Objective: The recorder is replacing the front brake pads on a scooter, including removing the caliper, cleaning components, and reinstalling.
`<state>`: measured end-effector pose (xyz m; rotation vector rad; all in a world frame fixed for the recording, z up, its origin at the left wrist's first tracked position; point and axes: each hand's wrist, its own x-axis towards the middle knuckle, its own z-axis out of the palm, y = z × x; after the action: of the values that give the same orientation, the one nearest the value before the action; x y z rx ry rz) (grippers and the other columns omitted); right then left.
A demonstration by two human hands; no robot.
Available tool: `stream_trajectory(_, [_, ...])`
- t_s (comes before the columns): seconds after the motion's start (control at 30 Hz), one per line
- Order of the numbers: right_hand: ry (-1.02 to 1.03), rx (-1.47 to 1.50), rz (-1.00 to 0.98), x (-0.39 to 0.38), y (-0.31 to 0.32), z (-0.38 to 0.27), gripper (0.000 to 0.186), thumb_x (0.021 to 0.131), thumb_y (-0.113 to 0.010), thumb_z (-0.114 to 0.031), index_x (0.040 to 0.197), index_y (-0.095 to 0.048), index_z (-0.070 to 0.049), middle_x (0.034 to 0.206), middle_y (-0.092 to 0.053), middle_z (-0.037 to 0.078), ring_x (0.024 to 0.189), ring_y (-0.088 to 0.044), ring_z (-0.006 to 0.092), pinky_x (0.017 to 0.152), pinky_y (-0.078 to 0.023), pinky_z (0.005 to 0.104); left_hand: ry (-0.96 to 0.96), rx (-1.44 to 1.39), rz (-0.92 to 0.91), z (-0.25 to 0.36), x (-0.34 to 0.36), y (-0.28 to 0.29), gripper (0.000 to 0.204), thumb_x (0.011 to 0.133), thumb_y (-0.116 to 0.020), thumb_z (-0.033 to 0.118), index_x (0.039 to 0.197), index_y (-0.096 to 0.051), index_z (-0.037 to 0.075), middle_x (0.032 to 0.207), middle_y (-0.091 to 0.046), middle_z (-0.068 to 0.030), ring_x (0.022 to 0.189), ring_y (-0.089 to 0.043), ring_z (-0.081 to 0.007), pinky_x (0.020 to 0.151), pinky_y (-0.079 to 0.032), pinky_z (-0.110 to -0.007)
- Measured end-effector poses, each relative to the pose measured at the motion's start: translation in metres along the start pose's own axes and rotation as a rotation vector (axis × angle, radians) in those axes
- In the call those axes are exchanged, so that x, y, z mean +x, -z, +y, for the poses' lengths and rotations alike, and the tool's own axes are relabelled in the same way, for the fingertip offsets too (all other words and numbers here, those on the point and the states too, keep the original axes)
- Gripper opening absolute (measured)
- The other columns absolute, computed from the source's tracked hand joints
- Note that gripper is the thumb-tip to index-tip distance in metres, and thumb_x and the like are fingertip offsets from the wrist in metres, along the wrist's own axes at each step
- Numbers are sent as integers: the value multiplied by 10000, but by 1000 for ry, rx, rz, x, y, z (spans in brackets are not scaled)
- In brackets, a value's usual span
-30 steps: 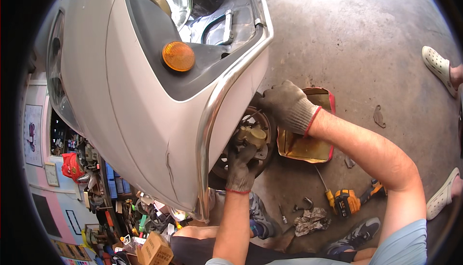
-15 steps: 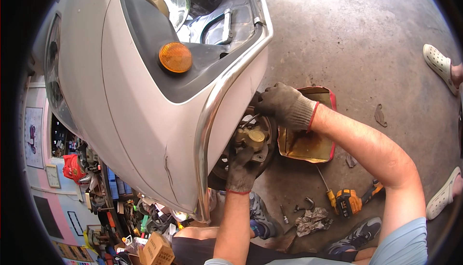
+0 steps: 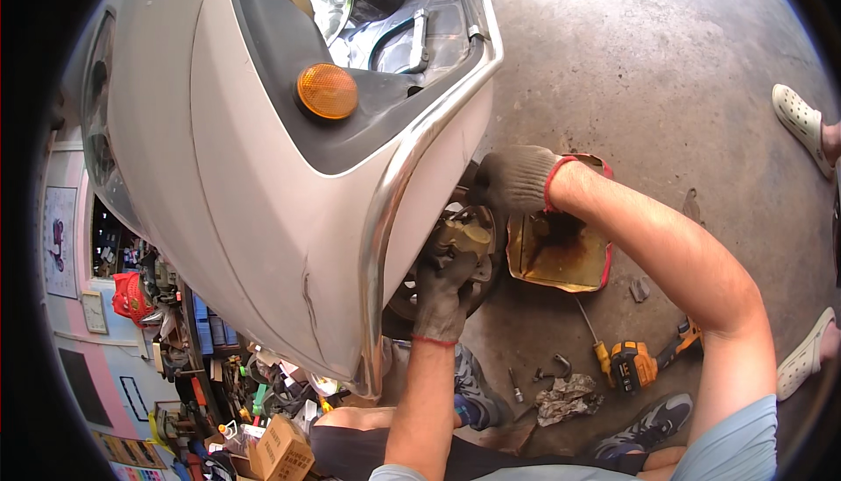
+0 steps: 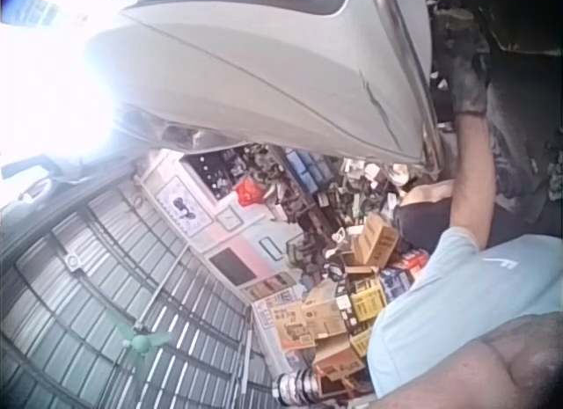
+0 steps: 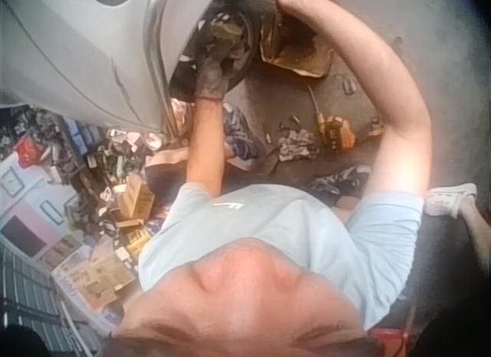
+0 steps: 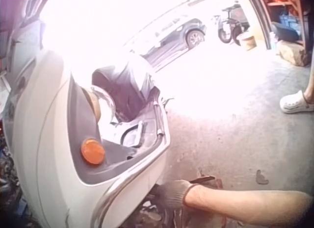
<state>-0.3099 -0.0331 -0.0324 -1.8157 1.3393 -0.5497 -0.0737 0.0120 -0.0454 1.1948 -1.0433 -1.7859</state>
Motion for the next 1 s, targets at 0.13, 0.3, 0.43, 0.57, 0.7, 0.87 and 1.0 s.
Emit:
stream_trajectory(0.13, [16, -31, -12, 1, 3, -8, 386, 957, -551, -393, 1151, -724, -108, 1026, -723, 184, 974, -691, 363, 867, -529, 448, 17, 80, -7, 2, 1, 4, 453, 828, -709, -40, 1256, -587, 42, 1160, -641, -49, 1005, -641, -135, 842, -560, -275])
stream_trajectory(0.3, [-12, -245, -2, 7, -2, -8, 336, 959, -558, -357, 1119, -737, -121, 1020, -724, 176, 958, -696, 355, 832, -539, 442, -32, 110, 57, 5, -5, -7, 466, 817, -721, -34, 1255, -581, 41, 1165, -633, -54, 981, -636, -131, 824, -561, -275])
stream_trajectory(0.43, [-9, -313, 25, 11, -7, -4, 306, 950, -568, -345, 1072, -746, -129, 993, -727, 165, 961, -698, 350, 833, -539, 445, 24, 94, -6, 1, -1, 6, 532, 796, -771, 93, 1287, -567, 67, 1130, -658, -78, 971, -674, -182, 697, -591, -288])
stream_trajectory(0.57, [-9, -311, 61, 7, 0, -14, 263, 882, -592, -223, 1039, -748, -81, 995, -736, 162, 971, -712, 323, 826, -555, 432, 82, -29, -89, 7, 3, 13, 587, 784, -791, 98, 1315, -545, 62, 1167, -641, -82, 1004, -667, -187, 706, -604, -303])
stream_trajectory(0.7, [-15, -429, 75, 4, 4, -19, 226, 855, -618, -229, 942, -753, -70, 901, -730, 173, 878, -721, 346, 774, -569, 441, -29, 292, -47, 12, 8, -9, 588, 804, -755, 68, 1344, -520, 57, 1193, -623, -80, 1019, -658, -191, 697, -619, -329])
stream_trajectory(0.87, [0, -479, 154, 2, 1, -23, 198, 828, -640, -194, 926, -763, -74, 880, -738, 154, 873, -734, 322, 764, -578, 421, 67, 322, 48, 14, 22, -15, 587, 818, -724, 55, 1360, -497, 64, 1205, -608, -68, 1004, -654, -177, 713, -629, -334])
stream_trajectory(1.0, [10, -549, 195, 6, -3, -21, 182, 804, -650, -152, 922, -764, -73, 874, -744, 137, 879, -742, 303, 739, -585, 408, 78, 289, 75, 17, 30, -28, 588, 792, -773, 74, 1319, -510, 75, 1154, -597, -32, 950, -632, -139, 717, -615, -292])
